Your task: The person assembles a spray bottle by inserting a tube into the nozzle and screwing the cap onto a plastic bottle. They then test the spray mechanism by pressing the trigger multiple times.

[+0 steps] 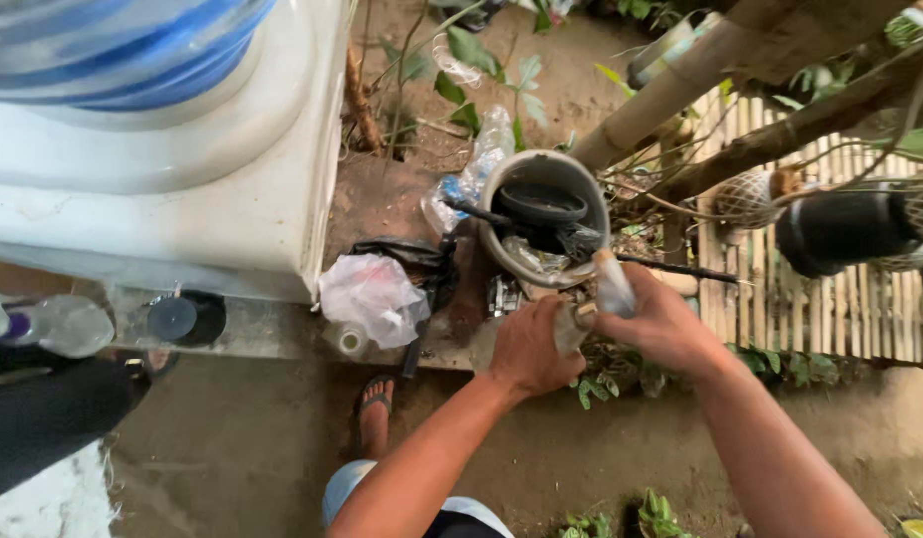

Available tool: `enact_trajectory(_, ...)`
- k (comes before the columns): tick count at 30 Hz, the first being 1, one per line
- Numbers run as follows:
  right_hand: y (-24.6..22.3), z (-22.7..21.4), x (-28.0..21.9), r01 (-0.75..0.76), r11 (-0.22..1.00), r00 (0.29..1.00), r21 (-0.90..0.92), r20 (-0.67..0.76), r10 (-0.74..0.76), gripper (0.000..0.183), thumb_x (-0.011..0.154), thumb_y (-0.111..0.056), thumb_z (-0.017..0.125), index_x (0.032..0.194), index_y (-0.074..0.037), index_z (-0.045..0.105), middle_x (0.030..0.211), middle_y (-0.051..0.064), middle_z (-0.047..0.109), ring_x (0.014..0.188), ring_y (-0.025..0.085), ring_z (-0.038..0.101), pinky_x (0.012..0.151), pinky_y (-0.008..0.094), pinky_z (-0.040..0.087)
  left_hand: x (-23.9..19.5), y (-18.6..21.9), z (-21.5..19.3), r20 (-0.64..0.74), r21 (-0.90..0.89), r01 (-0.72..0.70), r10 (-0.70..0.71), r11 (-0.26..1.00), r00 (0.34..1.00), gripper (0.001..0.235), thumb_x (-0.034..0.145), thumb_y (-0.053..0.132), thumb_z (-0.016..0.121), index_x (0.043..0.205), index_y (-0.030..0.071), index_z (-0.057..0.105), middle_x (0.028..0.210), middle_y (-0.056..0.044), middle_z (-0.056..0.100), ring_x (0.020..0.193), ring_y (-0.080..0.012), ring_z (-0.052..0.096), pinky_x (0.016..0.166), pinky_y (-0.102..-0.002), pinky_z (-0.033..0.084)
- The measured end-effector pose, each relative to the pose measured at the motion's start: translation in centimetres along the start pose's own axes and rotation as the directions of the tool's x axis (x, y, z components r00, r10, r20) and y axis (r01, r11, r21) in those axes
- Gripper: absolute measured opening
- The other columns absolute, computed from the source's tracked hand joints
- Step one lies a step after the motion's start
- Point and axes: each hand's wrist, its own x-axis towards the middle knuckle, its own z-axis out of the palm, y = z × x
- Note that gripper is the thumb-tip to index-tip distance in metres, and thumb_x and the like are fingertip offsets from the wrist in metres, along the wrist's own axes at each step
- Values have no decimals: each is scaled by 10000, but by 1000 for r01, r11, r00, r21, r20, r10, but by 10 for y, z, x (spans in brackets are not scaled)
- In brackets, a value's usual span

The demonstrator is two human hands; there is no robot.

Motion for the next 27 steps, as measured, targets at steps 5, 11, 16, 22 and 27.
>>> enact_trajectory(5,-31,-96,-86,364,846,932,390,-156,-329,815,745,-190,826,1457,-9,475,1206,116,645,1086,190,641,892,349,543,42,123,-46,16,-54,-191,192,980,981,940,699,281,783,1446,26,273,1046,-230,683,917,-453,667,832,-535,530)
enact_trajectory(11,-49,-125,-159,671,659,730,340,-459,-506,846,797,22,766,1549,-1,381,1225,106,640,1157,170,628,947,327,556,65,212,-75,80,-70,-395,400,916,913,1225,751,263,776,1610,8,-60,924,-213,695,790,-455,677,753,-543,553)
enact_trajectory(16,-53,-134,-200,667,662,733,342,-458,-503,746,807,-18,780,1480,8,461,1178,88,679,1110,142,670,949,311,567,50,248,-69,133,-12,-412,410,911,902,1204,749,224,769,1601,0,-52,902,-213,700,780,-456,677,708,-546,550)
enact_trajectory(22,-58,-145,-229,36,995,813,-91,-577,-82,693,737,-358,932,1307,-96,637,975,73,759,848,160,728,791,327,573,40,262,-51,-38,82,-586,590,806,806,1170,736,166,768,1600,9,-4,939,-225,666,846,-443,670,806,-555,535)
enact_trajectory(27,-52,-157,-246,544,839,750,-24,-435,-498,760,764,-275,842,1387,-7,498,1061,116,717,936,176,687,791,334,551,34,269,-42,-34,86,-584,588,807,808,1197,722,164,783,1591,-1,-23,977,-237,657,862,-445,660,833,-556,519)
